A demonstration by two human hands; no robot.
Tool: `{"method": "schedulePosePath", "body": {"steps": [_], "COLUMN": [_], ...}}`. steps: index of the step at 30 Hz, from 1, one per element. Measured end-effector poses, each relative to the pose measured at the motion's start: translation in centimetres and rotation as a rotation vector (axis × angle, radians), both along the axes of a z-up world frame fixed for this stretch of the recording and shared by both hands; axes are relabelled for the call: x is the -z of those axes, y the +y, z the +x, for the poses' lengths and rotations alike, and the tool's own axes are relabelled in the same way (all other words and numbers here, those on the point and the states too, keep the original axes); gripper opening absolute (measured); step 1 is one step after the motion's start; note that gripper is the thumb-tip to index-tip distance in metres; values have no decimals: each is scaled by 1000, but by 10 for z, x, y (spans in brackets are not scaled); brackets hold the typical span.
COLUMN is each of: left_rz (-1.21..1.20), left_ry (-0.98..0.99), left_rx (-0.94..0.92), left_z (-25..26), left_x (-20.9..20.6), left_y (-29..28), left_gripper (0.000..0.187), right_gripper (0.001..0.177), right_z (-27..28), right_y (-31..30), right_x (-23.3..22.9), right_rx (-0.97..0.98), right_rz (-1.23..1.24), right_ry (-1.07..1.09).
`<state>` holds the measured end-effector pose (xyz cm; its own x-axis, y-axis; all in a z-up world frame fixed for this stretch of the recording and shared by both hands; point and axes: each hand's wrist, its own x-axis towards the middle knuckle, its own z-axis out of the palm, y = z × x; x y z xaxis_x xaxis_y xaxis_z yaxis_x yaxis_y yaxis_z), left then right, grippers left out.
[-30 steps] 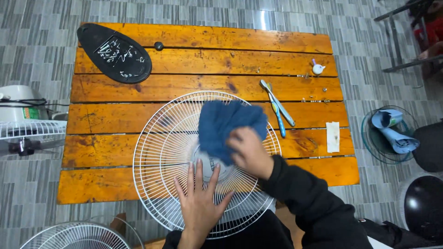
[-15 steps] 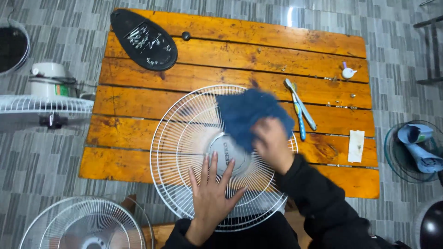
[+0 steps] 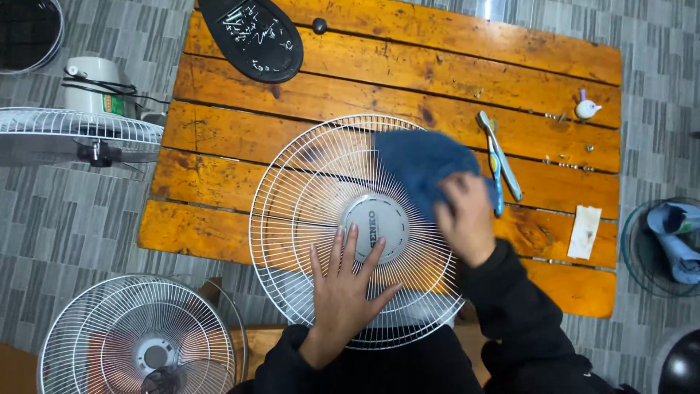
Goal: Cleaning a fan grill by wiping it thoroughly with a cloth
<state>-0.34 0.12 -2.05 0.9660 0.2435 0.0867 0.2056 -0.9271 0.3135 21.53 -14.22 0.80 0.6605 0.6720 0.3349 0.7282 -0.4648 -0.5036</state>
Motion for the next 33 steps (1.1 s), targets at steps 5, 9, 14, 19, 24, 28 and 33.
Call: {"method": "schedulePosePath", "body": {"steps": [5, 9, 14, 19, 24, 28, 33], "left_rz": [-52, -57, -33, -37, -41, -74, -149], "left_ry": [20, -34, -40, -33, -81, -106, -43], "left_rx": [-9, -24, -17, -16, -30, -27, 49], "left_z": [2, 3, 1, 1, 5, 0, -8], "left_x": [-3, -9, -9, -7, -30, -26, -33], "left_y": [1, 1, 1, 1, 4, 1, 10], "left_gripper": [84, 81, 84, 81, 76, 79, 75], "right_gripper": [34, 41, 40, 27, 40, 42, 29], "right_z": [4, -43, -32, -13, -74, -78, -21], "right_y": [-3, 4, -12, -27, -7, -12, -52], "right_x": [9, -24, -11, 12, -18, -11, 18], "right_rx": [213, -72, -172, 227, -18, -20, 229], "right_rz": [-2, -42, 10, -7, -15, 30, -27], "right_ry": [-48, 40, 118, -49, 27, 93, 0]}}
